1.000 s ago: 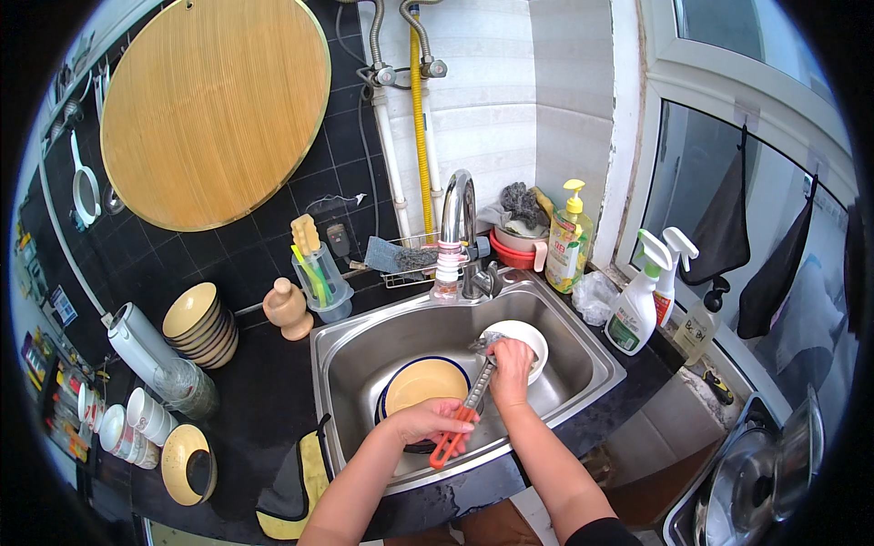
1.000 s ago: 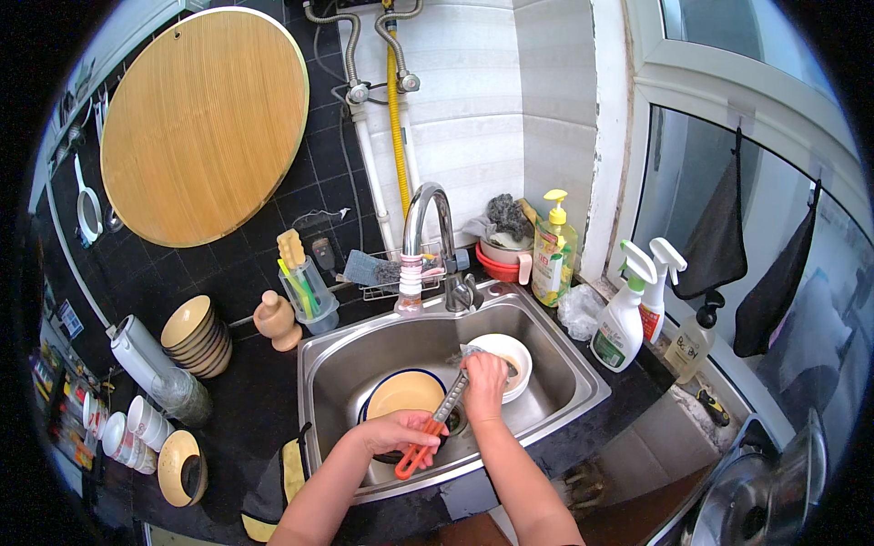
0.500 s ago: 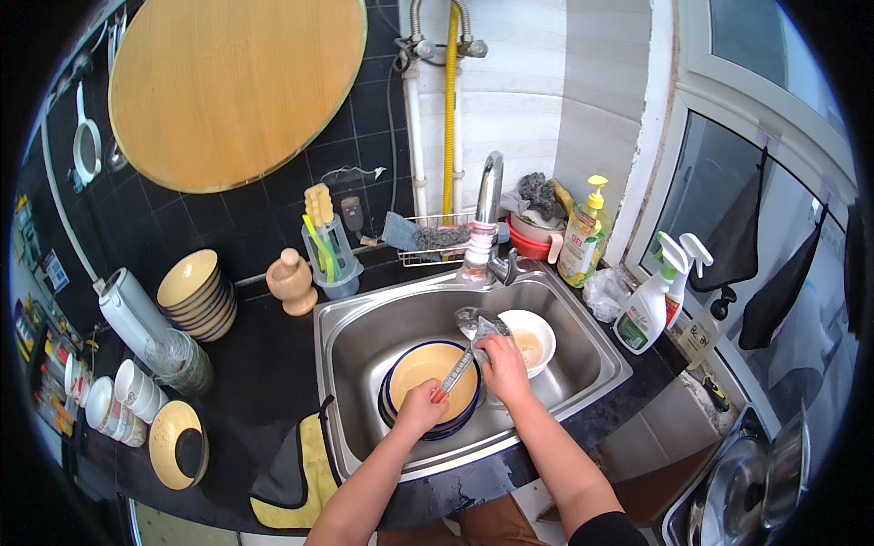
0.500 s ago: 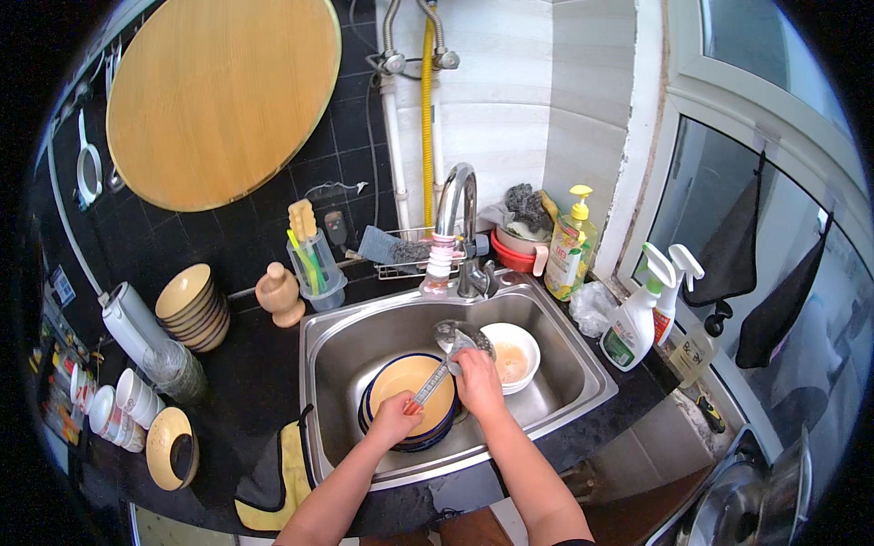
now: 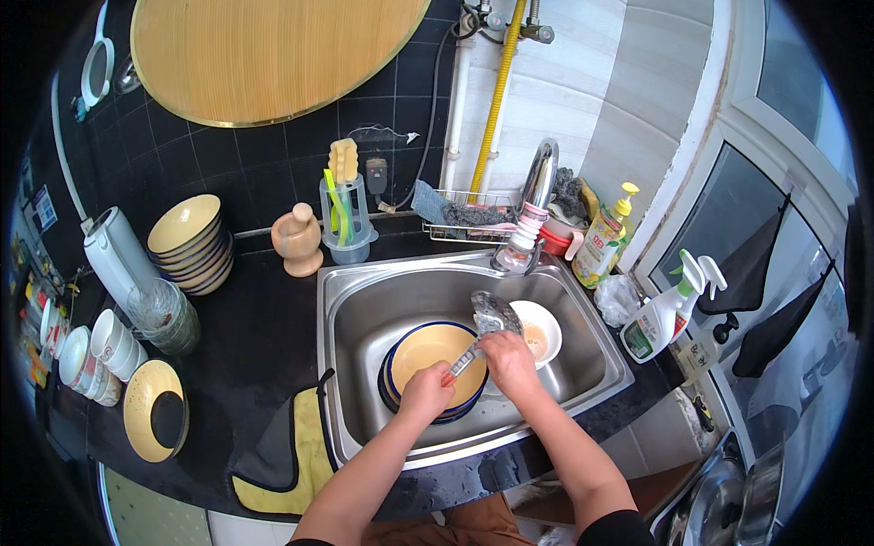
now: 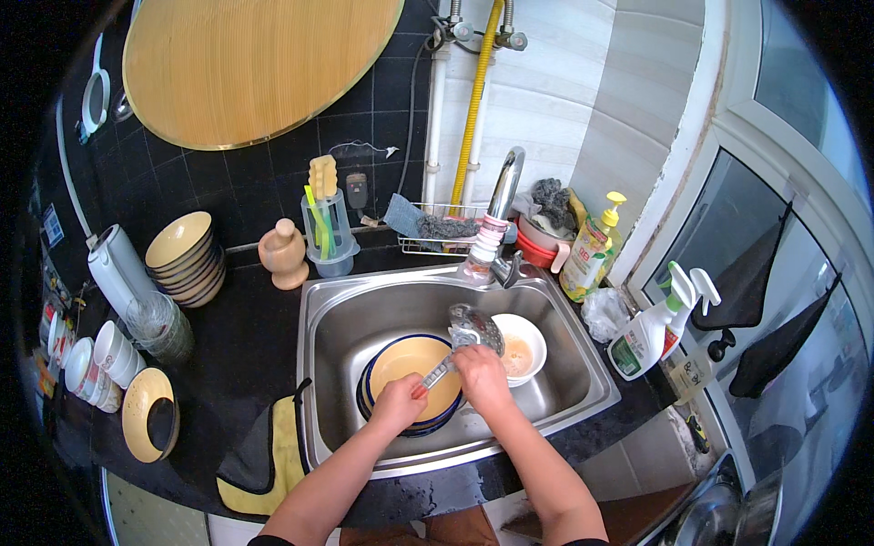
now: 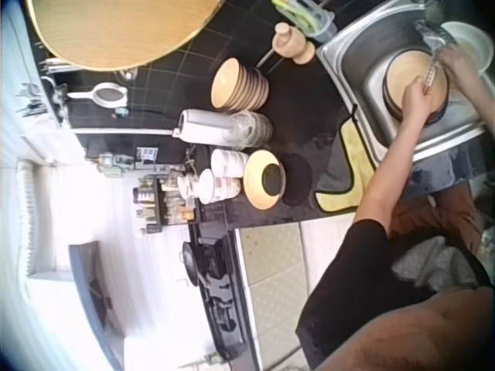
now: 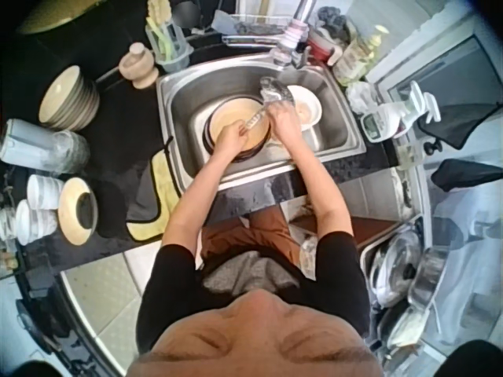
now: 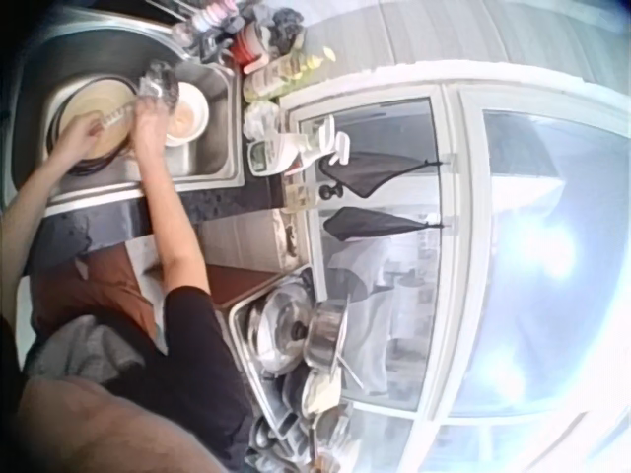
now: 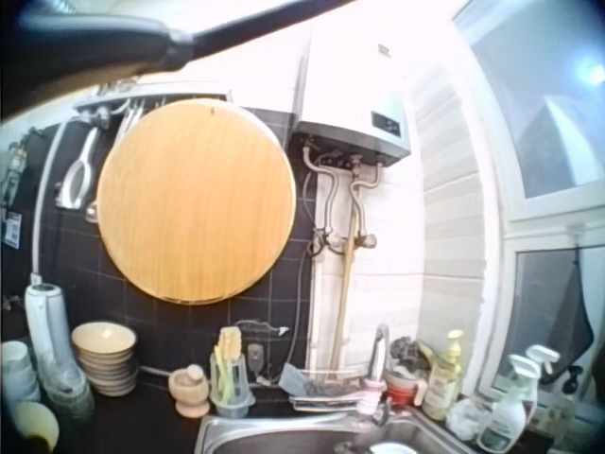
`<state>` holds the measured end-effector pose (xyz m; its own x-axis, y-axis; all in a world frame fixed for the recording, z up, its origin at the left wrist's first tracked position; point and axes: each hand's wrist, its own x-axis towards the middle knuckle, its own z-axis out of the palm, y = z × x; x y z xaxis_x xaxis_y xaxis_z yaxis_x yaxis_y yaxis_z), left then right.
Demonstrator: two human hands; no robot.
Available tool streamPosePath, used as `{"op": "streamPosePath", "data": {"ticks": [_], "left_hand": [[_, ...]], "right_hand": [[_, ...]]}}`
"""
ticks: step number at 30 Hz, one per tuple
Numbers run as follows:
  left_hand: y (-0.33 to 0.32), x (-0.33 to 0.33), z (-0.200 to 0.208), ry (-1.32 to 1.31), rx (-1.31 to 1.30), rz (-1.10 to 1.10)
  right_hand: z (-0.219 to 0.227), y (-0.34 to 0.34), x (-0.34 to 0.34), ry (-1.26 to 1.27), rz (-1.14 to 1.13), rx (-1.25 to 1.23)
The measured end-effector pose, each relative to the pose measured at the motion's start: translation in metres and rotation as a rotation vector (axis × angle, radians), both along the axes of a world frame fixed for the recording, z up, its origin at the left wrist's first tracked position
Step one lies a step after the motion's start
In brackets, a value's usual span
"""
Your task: The person washes a stack of bowls, a ladle, and a strainer in a kitchen sink using a sponge and running water. They scrub each item individually and rinse them under the faucet, placing the cleaned items into the sink basin.
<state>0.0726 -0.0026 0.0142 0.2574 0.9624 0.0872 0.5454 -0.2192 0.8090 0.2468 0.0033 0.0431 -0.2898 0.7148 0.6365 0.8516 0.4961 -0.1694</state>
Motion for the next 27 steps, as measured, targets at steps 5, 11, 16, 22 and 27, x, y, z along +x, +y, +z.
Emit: {"op": "streamPosePath", "data": {"ticks": [5,11,16,22,27], "left_hand": [[0.002,-0.002,-0.001,-0.044,0.009,0.014],[-0.001,-0.002,0.005,-0.039,-0.031,0.023],[0.001,-0.003,-0.007,-0.160,0.009,0.025],[-0.001,-0.003,0.007,-0.065,-0.054,0.029],[0.000,-0.006,-0.006,-0.168,-0.009,0.020]], "right_hand": [[-0.002,-0.017,-0.026,-0.080,0.295,-0.056],[0.010,-0.006,-0.009,-0.076,0.103,-0.048],[0.002,-0.023,-0.037,-0.036,0.272,-0.047],[0.012,-0.004,-0.011,-0.117,0.087,-0.007],[0.009,-0.024,-0.036,-0.137,0.242,-0.044]]}}
